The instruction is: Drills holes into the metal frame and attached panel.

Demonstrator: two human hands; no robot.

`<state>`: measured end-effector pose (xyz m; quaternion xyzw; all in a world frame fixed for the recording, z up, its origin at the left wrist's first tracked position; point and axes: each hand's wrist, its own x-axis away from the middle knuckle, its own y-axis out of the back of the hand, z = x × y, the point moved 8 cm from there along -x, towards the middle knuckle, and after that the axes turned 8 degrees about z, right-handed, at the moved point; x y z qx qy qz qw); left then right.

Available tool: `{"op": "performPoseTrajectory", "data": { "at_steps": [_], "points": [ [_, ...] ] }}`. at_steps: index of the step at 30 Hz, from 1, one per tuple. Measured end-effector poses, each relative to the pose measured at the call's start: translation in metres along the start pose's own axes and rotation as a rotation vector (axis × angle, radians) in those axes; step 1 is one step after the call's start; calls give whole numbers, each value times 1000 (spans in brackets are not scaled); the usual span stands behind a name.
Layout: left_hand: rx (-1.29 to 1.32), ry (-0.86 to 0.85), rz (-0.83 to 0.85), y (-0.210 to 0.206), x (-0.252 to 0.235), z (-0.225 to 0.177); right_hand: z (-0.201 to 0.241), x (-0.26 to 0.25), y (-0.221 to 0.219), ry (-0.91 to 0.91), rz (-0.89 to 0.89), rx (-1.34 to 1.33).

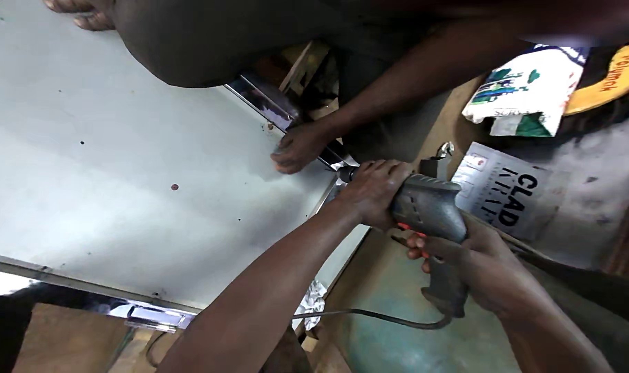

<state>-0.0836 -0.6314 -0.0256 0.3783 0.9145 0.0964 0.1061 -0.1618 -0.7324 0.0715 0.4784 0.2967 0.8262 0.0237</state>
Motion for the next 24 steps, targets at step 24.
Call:
{"op": "performPoseTrajectory", "data": {
  "at_steps": [24],
  "points": [
    [54, -11, -46, 6, 4, 4, 11, 1, -5, -18, -18, 24]
  ]
}}
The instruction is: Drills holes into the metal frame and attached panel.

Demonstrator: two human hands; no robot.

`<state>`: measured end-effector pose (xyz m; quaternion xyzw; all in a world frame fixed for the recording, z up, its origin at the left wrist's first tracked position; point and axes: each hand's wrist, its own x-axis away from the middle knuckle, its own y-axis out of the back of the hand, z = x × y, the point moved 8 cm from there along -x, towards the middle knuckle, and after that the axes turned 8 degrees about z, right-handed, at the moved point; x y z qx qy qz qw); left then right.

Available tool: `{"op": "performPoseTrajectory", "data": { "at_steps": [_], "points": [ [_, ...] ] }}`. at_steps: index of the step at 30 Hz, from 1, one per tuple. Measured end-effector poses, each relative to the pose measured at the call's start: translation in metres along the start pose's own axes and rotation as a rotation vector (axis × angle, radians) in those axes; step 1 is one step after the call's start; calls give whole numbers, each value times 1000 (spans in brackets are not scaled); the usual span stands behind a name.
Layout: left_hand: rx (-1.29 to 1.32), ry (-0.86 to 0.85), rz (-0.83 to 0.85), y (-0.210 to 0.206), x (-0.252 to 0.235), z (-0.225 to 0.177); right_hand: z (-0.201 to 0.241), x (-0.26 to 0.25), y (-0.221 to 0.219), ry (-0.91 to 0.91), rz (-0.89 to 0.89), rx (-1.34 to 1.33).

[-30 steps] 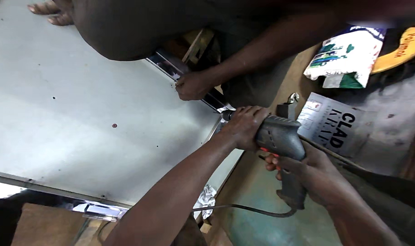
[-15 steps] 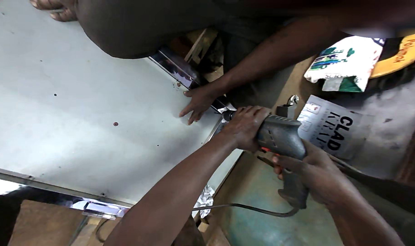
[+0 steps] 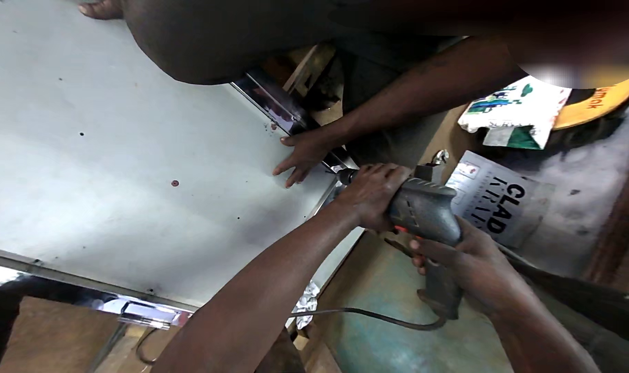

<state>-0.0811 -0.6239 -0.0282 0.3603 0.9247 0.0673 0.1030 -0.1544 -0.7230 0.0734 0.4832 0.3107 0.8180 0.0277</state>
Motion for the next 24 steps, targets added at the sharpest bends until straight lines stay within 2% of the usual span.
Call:
{"op": "performPoseTrajectory", "data": {
  "at_steps": [9, 16, 21, 24],
  "points": [
    [9, -12, -28, 1, -1, 1, 5, -1, 0, 10, 27, 34],
    [25, -37, -57, 1, 9, 19, 1, -10, -17, 30, 32, 95],
    [-33, -6, -8, 1, 6, 1, -5, 0, -3, 55, 14, 19],
    [-44, -7, 10, 2, 7, -23, -6, 24, 8, 90, 42, -13]
  ]
}}
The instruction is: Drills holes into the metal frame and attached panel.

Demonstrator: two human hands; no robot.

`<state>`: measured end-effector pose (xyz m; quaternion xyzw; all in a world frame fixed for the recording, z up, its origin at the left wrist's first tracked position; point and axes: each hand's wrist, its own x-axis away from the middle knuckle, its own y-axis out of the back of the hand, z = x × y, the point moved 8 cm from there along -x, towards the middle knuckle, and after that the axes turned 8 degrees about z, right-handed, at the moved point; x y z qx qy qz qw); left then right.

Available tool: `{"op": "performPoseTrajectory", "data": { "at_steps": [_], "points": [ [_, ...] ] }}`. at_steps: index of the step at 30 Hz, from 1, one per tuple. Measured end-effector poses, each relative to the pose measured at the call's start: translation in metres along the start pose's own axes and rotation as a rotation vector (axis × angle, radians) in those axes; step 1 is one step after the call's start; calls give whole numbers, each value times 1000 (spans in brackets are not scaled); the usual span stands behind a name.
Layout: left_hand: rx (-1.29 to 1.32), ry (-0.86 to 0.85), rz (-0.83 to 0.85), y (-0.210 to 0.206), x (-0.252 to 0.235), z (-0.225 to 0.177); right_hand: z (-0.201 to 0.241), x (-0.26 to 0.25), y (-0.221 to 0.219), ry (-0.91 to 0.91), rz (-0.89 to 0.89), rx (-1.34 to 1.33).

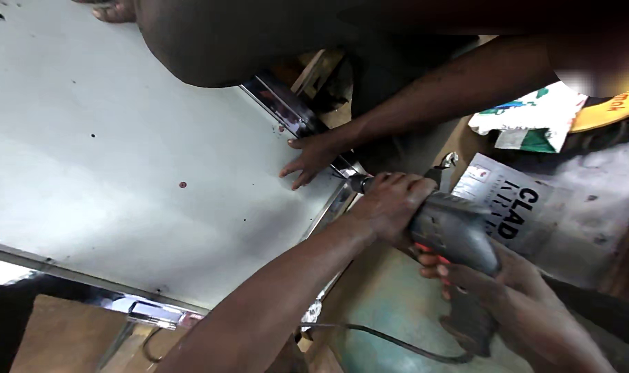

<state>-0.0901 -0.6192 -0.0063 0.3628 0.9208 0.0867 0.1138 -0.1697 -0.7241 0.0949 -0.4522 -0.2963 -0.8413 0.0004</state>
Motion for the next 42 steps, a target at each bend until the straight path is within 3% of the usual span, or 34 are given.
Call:
{"op": "performPoseTrajectory", "data": {
  "at_steps": [4, 8, 19, 42],
  "points": [
    [-21, -8, 66, -7, 9, -44, -1, 46, 6, 15, 72, -29],
    [43, -15, 71, -28, 39, -57, -26, 74, -8, 1, 92, -70],
    [66, 45, 48, -64, 106, -36, -79, 88, -56, -60, 92, -34],
    [5, -5, -50, -67, 111, -15, -86, 71, -66, -42, 33, 24]
  ]
}}
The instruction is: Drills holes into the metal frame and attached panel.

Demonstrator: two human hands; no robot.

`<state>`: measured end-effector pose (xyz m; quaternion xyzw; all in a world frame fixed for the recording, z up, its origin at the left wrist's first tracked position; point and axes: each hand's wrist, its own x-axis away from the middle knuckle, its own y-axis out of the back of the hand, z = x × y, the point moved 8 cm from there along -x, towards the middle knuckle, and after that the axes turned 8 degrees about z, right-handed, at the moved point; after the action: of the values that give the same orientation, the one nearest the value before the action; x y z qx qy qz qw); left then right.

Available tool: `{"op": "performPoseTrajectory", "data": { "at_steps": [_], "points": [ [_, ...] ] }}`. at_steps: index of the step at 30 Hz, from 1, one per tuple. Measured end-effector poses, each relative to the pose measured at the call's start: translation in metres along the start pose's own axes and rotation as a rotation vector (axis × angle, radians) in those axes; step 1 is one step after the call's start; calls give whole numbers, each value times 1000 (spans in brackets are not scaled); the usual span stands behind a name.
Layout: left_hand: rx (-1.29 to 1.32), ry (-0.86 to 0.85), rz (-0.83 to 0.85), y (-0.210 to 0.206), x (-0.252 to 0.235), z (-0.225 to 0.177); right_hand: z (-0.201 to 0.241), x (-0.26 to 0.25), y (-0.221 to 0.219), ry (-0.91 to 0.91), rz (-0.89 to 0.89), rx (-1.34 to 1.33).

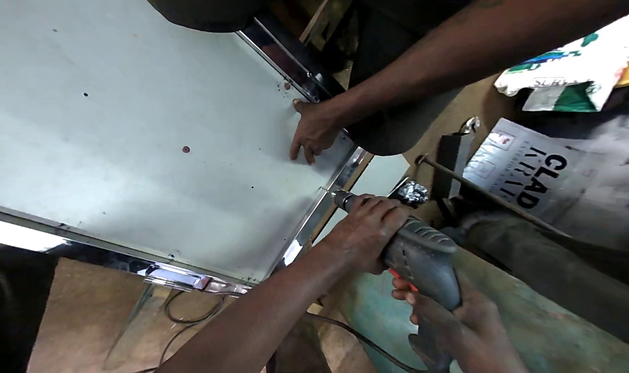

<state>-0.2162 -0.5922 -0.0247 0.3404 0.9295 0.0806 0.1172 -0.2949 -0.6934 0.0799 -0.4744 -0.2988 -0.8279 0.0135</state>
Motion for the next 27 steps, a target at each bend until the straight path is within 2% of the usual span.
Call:
{"op": "performPoseTrajectory", "data": {
  "at_steps": [16, 27],
  "points": [
    [36, 2, -26, 5, -3, 6, 10, -7, 3, -113, -26, 50],
    [41, 13, 0, 9, -3, 9, 14, -10, 0, -94, 14, 51]
  ]
}}
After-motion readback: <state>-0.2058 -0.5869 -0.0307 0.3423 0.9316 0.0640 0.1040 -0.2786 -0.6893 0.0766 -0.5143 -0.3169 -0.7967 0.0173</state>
